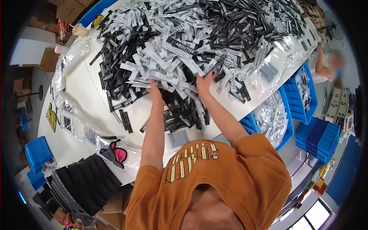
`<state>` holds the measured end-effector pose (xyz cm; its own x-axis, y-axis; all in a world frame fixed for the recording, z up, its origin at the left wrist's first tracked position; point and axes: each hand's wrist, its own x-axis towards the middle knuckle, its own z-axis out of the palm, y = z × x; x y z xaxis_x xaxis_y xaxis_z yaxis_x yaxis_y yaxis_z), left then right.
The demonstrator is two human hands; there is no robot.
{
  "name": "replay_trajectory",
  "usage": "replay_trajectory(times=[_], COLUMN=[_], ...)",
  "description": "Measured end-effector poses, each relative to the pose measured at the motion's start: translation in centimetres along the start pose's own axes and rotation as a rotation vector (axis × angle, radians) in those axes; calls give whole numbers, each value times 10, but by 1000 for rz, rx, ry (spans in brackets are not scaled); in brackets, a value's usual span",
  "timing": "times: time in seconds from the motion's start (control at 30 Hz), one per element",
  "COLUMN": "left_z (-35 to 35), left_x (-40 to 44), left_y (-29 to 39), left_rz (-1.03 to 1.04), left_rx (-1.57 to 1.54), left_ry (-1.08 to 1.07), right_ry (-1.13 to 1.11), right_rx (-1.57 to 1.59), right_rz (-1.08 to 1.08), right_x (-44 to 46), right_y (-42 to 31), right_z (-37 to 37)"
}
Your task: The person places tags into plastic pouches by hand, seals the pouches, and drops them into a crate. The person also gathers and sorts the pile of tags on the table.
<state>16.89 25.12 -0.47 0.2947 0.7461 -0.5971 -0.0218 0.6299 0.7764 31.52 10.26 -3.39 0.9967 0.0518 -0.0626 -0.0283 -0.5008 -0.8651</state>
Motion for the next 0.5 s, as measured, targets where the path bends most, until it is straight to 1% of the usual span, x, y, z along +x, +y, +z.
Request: replay_trajectory(times=[0.07, 0.13, 0.17, 0.2, 0.23, 0.27, 0.3, 0.33, 0.37, 0.4, 0.43, 0.47, 0.5], left_z=[13, 7, -3, -9, -5, -45, -39, -23, -7, 13, 30, 42, 56], left_x=[-7, -21, -20, -23, -46, -3, -25, -56, -71, -83, -85, -72, -65], left_y=[6, 17, 23, 29, 56, 22, 46, 82, 98, 109, 112, 107, 108], left_rz=[-132, -139, -156, -170, -53, 152, 147, 140, 335, 530, 727, 1078, 1198], left_rx=[17, 185, 290, 395, 630, 877, 950, 1023, 1051, 1076, 1096, 1163, 1262], left_ry=[28, -118, -206, -292, -239, -294, -266, -236, -191, -145, -99, -85, -71], right_ry=[-63, -246, -304, -271, -138, -2, -46, -93, -141, -264, -340, -446, -469], right_rx=[206, 235, 228, 99, -12, -121, -77, -32, 14, -112, -193, -198, -404], right_rz=[-63, 100, 89, 62, -176, -410, -500, -589, -675, -787, -915, -1025, -1127], right_x=[32, 49, 69, 65, 75, 84, 80, 68, 53, 34, 22, 14, 11], right_y=[-4, -32, -17, -54, -40, -27, -37, -65, -95, -126, -140, -151, -155], right_z=[5, -22, -22, -47, -51, -51, -52, -56, -60, -58, -47, -37, -25])
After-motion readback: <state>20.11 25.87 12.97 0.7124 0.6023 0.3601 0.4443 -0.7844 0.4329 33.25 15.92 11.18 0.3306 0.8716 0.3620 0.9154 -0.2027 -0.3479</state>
